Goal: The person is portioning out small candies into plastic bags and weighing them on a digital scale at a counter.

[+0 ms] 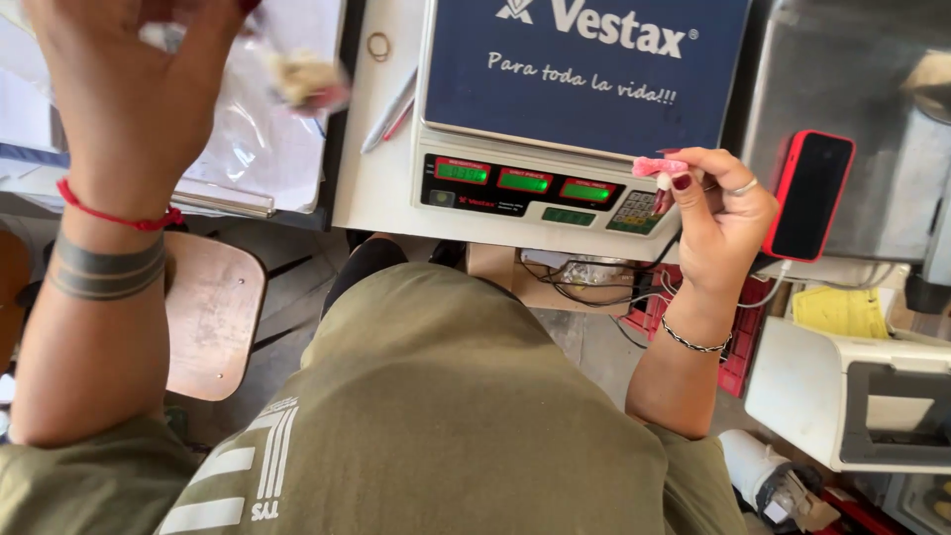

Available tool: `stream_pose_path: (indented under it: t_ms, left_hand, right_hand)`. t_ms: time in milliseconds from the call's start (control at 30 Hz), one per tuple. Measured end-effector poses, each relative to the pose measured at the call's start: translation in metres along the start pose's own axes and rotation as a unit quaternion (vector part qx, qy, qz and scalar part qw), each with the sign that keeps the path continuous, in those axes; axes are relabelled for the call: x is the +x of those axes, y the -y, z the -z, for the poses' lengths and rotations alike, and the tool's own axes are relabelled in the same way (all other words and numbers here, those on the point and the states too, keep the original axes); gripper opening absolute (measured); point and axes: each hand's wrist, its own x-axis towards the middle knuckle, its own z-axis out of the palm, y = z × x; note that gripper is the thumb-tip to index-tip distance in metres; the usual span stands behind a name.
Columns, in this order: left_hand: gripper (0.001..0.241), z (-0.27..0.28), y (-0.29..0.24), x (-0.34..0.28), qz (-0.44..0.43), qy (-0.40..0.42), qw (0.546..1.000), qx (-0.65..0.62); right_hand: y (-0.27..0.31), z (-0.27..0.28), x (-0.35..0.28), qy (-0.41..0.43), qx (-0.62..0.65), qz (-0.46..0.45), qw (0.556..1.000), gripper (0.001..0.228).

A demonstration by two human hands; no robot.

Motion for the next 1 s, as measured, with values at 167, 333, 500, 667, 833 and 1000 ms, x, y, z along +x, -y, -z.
stream_pose_path:
  t_ms: [167, 333, 500, 667, 833, 1000]
  left_hand:
    - [0.008, -0.007, 0.039, -0.04, 0.06, 0.03, 0.997, 0.03]
    - [0.001, -0.006, 0.036, -0.058, 0.142, 0.051, 0.988, 0.025]
    - [0.029, -0.02, -0.04, -0.066, 0.019, -0.001, 1.0, -0.017]
    - [0.038, -0.075, -0.113, -0.057, 0.189, 0.042, 0.919, -0.344]
    - [0.027, -0.075, -0.111, -0.058, 0.233, -0.016, 0.899, -0.37]
    - [0.028, -0.038, -0.082, -0.065, 0.174, -0.104, 0.957, -0.208]
  right_hand:
    - [0.002, -0.019, 0.005, 0.032, 0.013, -0.004, 0.999, 0.013]
    - [0.014, -0.049, 0.007, 0.073, 0.049, 0.035, 0.996, 0.008]
    - [0.04, -0.094, -0.004, 0.123, 0.115, 0.002, 0.986, 0.014]
    - [0.023, -0.121, -0.011, 0.133, 0.067, 0.032, 0.988, 0.014]
    - [0.029, -0.142, -0.005, 0.169, 0.101, 0.007, 0.98, 0.016]
    - [0.041, -0.184, 0.029, 0.206, 0.031, 0.084, 0.975, 0.01]
